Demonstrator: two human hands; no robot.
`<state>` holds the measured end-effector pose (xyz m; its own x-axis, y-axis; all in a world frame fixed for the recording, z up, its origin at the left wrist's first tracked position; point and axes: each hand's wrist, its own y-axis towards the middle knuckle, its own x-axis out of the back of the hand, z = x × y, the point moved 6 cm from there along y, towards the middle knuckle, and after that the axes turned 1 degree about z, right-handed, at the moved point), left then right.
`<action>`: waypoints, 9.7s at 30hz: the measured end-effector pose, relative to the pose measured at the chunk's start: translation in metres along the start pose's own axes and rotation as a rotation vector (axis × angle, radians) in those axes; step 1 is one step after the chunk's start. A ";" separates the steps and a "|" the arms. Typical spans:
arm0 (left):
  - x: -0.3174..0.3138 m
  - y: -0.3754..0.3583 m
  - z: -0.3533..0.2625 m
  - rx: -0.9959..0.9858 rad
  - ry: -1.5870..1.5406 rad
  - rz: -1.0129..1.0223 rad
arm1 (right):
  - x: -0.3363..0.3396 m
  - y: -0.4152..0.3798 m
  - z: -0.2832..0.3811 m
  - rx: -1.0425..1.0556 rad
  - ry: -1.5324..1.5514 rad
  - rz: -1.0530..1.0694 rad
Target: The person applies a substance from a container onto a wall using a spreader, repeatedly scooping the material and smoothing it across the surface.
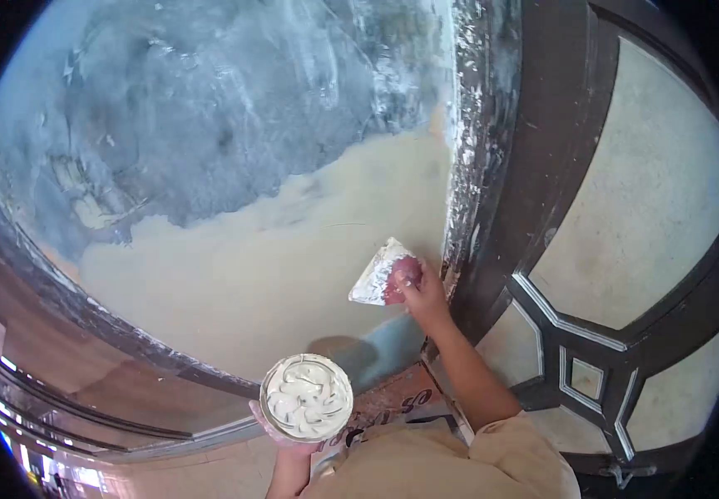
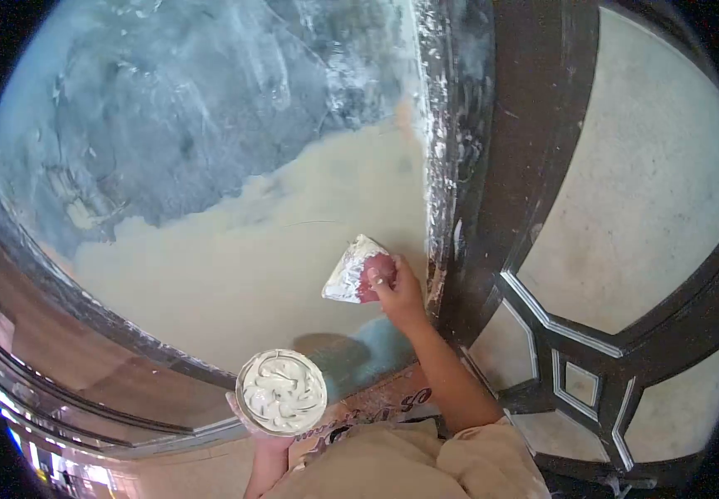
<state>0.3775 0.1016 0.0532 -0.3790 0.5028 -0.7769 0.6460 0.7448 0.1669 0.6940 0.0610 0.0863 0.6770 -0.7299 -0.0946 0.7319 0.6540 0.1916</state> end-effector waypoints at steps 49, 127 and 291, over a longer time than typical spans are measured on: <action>0.125 -0.050 -0.091 0.162 -0.481 -0.010 | -0.273 -0.103 0.116 1.185 -1.625 0.352; 0.161 -0.104 -0.115 0.016 -0.824 -0.015 | -0.295 -0.137 0.110 1.099 -1.525 0.357; 0.039 -0.081 0.001 -0.113 -0.678 -0.256 | -0.014 -0.058 -0.140 -0.390 0.054 0.080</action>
<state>0.3111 0.0609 0.0088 0.0077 -0.0477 -0.9988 0.5058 0.8619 -0.0373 0.6529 0.0613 -0.0603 0.7288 -0.6686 -0.1478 0.6441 0.7426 -0.1834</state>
